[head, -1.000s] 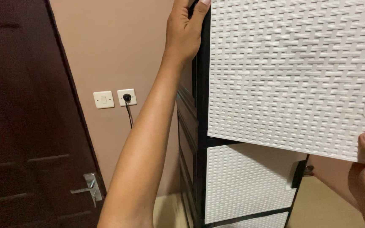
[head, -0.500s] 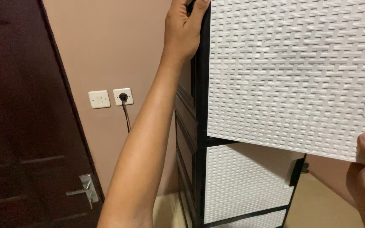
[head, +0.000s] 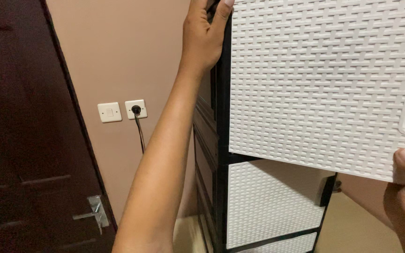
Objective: The person assembles a three-drawer plastic storage unit on a table. They place the top frame onto the stacked drawers, secure it with a screwdriver, then attach the white drawer fronts one by one.
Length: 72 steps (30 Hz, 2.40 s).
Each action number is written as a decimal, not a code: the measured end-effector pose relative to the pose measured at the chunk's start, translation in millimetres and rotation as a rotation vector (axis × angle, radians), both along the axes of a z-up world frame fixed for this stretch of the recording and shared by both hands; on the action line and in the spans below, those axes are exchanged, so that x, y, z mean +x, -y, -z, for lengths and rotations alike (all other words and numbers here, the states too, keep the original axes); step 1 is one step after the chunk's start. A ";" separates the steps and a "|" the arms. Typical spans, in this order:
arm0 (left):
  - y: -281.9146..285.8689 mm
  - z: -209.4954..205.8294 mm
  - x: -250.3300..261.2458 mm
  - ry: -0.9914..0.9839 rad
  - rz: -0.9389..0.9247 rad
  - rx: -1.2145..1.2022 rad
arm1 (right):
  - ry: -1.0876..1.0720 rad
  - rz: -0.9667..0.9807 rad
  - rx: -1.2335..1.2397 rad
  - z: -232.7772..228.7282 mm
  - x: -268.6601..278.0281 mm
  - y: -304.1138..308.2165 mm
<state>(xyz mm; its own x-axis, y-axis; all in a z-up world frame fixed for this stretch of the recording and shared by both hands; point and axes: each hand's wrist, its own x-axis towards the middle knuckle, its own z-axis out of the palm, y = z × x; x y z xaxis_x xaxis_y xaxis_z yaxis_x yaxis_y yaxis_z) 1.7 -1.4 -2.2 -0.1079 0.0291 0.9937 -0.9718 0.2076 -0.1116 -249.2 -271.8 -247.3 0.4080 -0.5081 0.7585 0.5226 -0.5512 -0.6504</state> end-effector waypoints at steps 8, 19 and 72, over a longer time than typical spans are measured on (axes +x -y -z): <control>19.8 -0.1 4.6 -0.103 -0.120 -0.138 | 0.097 -0.178 0.059 -5.1 -2.3 -2.1; 22.3 -1.9 -0.8 -0.106 -0.201 -0.177 | 0.187 -0.106 -0.018 -21.0 -8.1 -23.4; 77.7 -17.2 45.9 -0.036 -0.131 0.028 | 0.270 0.339 -0.048 -10.3 -46.4 -75.2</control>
<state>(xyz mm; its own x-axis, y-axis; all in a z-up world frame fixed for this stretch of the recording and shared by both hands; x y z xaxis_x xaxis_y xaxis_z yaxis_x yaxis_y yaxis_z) 47.6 -79.1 15.0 -0.0731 -0.0110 0.9973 -0.9941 0.0813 -0.0720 -295.6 -196.6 -237.0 0.0079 -0.5407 0.8412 0.4552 -0.7470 -0.4845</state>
